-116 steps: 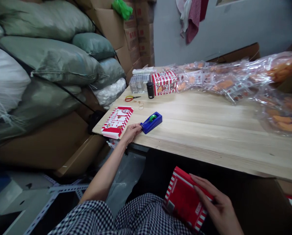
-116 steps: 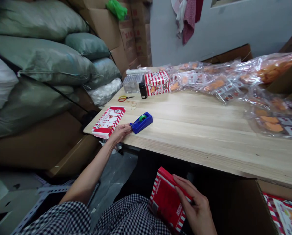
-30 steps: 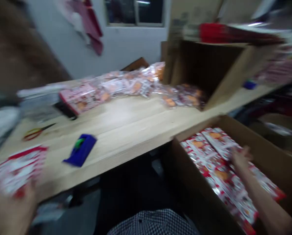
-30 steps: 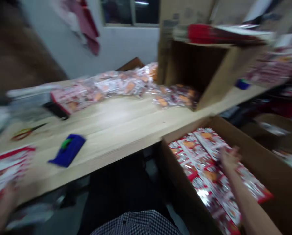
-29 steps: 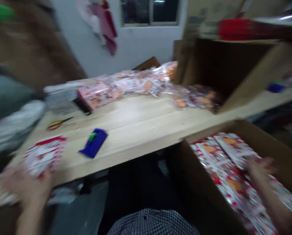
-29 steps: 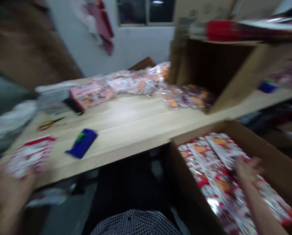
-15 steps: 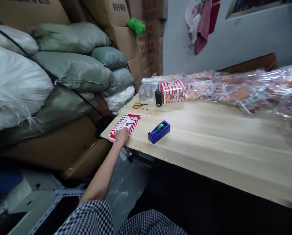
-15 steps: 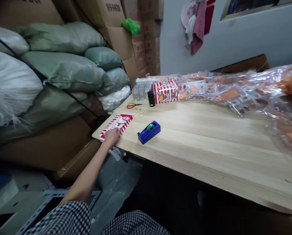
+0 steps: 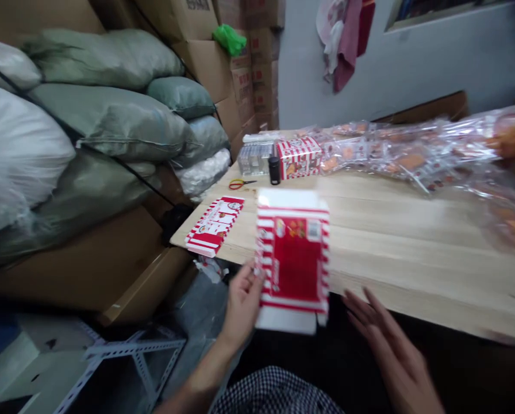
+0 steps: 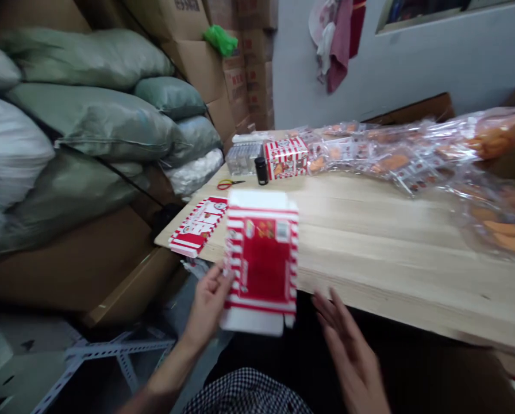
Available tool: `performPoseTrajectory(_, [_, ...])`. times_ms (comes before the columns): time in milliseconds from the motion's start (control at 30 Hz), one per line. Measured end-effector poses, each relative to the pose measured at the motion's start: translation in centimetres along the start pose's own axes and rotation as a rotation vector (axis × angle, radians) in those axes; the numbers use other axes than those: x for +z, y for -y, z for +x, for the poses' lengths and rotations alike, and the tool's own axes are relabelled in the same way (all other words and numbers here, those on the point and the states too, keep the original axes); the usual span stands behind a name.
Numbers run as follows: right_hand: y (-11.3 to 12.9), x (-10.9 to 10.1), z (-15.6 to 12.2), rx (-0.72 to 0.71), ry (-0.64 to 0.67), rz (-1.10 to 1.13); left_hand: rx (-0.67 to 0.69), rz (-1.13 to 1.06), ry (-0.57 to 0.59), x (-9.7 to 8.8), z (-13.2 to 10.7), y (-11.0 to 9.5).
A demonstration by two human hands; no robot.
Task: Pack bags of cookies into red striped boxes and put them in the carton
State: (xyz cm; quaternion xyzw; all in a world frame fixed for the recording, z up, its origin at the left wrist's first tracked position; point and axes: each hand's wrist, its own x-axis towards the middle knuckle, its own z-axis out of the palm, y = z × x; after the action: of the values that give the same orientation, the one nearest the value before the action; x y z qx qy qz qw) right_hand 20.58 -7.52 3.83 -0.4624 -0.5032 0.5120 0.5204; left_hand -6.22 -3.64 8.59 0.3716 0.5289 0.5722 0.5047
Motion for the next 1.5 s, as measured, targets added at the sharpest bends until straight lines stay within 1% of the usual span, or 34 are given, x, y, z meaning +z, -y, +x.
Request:
performPoseTrajectory(33, [0.3,1.2,0.8,0.099,0.009,0.084,-0.074,-0.025,0.112,1.3,-1.3,1.3])
performPoseTrajectory(67, [0.6,2.0,1.6,0.179,0.01,0.172,-0.101,-0.014,0.172,2.3,-2.3,2.4])
performPoseTrajectory(100, [0.7,2.5,2.2,0.228,0.012,0.23,-0.08,0.038,0.182,3.0,-2.8,3.1])
performPoseTrajectory(133, [0.7,2.6,2.6,0.252,0.012,0.273,-0.011,0.127,0.145,3.4,-3.0,3.5])
performPoseTrajectory(167, [0.7,2.4,2.6,0.261,0.019,0.294,0.097,0.244,0.084,3.6,-2.7,3.5])
performPoseTrajectory(200, [0.7,2.0,2.5,0.262,0.036,0.294,0.228,0.376,0.034,3.8,-2.2,3.2])
performPoseTrajectory(233, [0.7,1.6,2.2,0.259,0.062,0.279,0.363,0.506,0.016,3.9,-1.5,2.6])
performPoseTrajectory(267, [0.6,1.1,1.7,0.258,0.098,0.258,0.482,0.624,0.047,4.0,-0.7,2.0])
performPoseTrajectory(300, [0.6,0.7,1.3,0.263,0.134,0.237,0.572,0.721,0.124,4.1,0.1,1.3])
performPoseTrajectory(333, [0.6,0.3,0.9,0.273,0.161,0.219,0.627,0.795,0.222,4.3,0.8,0.8])
performPoseTrajectory(367, [0.6,0.1,0.6,0.29,0.182,0.207,0.647,0.851,0.313,4.5,1.5,0.4])
performPoseTrajectory(400, [0.6,-0.1,0.3,0.31,0.195,0.2,0.639,0.891,0.377,4.7,2.0,0.2])
performPoseTrajectory(433, [0.6,-0.3,0.1,0.332,0.205,0.196,0.608,0.917,0.415,4.9,2.4,0.1])
performPoseTrajectory(533, [0.2,-0.5,-0.1,0.374,0.226,0.17,0.442,0.922,0.494,5.1,3.1,0.1])
performPoseTrajectory(567, [-0.1,-0.6,-0.1,0.373,0.222,0.152,0.384,0.905,0.555,5.1,3.3,0.0])
performPoseTrajectory(667, [-1.2,-1.0,-0.2,0.367,0.19,0.067,0.224,0.785,0.85,4.9,3.9,-0.6])
performPoseTrajectory(733, [-2.2,-1.3,-0.3,0.363,0.196,0.001,0.104,0.675,1.047,4.8,4.5,-1.0])
performPoseTrajectory(767, [-2.7,-1.5,-0.4,0.352,0.213,-0.039,0.043,0.629,1.125,4.8,4.9,-1.1])
performPoseTrajectory(800, [-3.1,-1.6,-0.5,0.326,0.222,-0.091,-0.008,0.599,1.178,4.8,5.3,-1.1])
performPoseTrajectory(833, [-3.6,-1.7,-0.6,0.286,0.22,-0.162,-0.04,0.589,1.207,4.9,5.7,-1.0])
performPoseTrajectory(867, [-3.9,-1.6,-0.7,0.233,0.206,-0.258,-0.043,0.6,1.208,5.0,5.9,-0.8])
performPoseTrajectory(900, [-4.2,-1.4,-0.8,0.163,0.176,-0.378,-0.017,0.629,1.182,5.1,6.1,-0.6])
performPoseTrajectory(967, [-4.9,-0.7,-1.0,-0.018,0.104,-0.661,0.056,0.709,1.089,5.7,6.0,-0.2])
performPoseTrajectory(1033, [-5.6,0.3,-1.0,-0.193,0.038,-0.928,0.098,0.771,1.02,6.7,5.6,0.1])
performPoseTrajectory(1100, [-6.4,1.2,-0.8,-0.312,-0.019,-1.072,0.141,0.83,1.001,7.9,5.0,0.2])
performPoseTrajectory(1167, [-6.9,1.6,-0.5,-0.346,-0.046,-1.083,0.239,0.912,0.98,9.0,4.4,-0.1])
performPoseTrajectory(1200, [-7.0,1.6,-0.4,-0.344,-0.047,-1.05,0.297,0.955,0.938,9.4,4.0,-0.4])
performPoseTrajectory(1233, [-6.8,1.5,-0.3,-0.334,-0.043,-1.001,0.355,0.982,0.871,9.7,3.6,-0.8])
performPoseTrajectory(1300, [-5.8,1.1,-0.1,-0.248,-0.053,-0.88,0.499,0.953,0.688,9.8,2.4,-1.7])
performPoseTrajectory(1333, [-5.1,0.8,-0.1,-0.169,-0.078,-0.82,0.584,0.899,0.588,9.7,1.7,-2.0])
performPoseTrajectory(1400, [-3.4,0.5,0.0,0.043,-0.187,-0.719,0.732,0.749,0.396,9.1,-0.1,-2.0])
performPoseTrajectory(1433, [-2.7,0.4,0.1,0.15,-0.26,-0.675,0.763,0.683,0.314,8.8,-1.1,-1.6])
performPoseTrajectory(1467, [-2.0,0.5,0.2,0.23,-0.325,-0.63,0.745,0.632,0.244,8.5,-2.1,-0.8])
performPoseTrajectory(1500, [-1.6,0.6,0.4,0.274,-0.37,-0.581,0.675,0.601,0.203,8.3,-3.0,0.1])
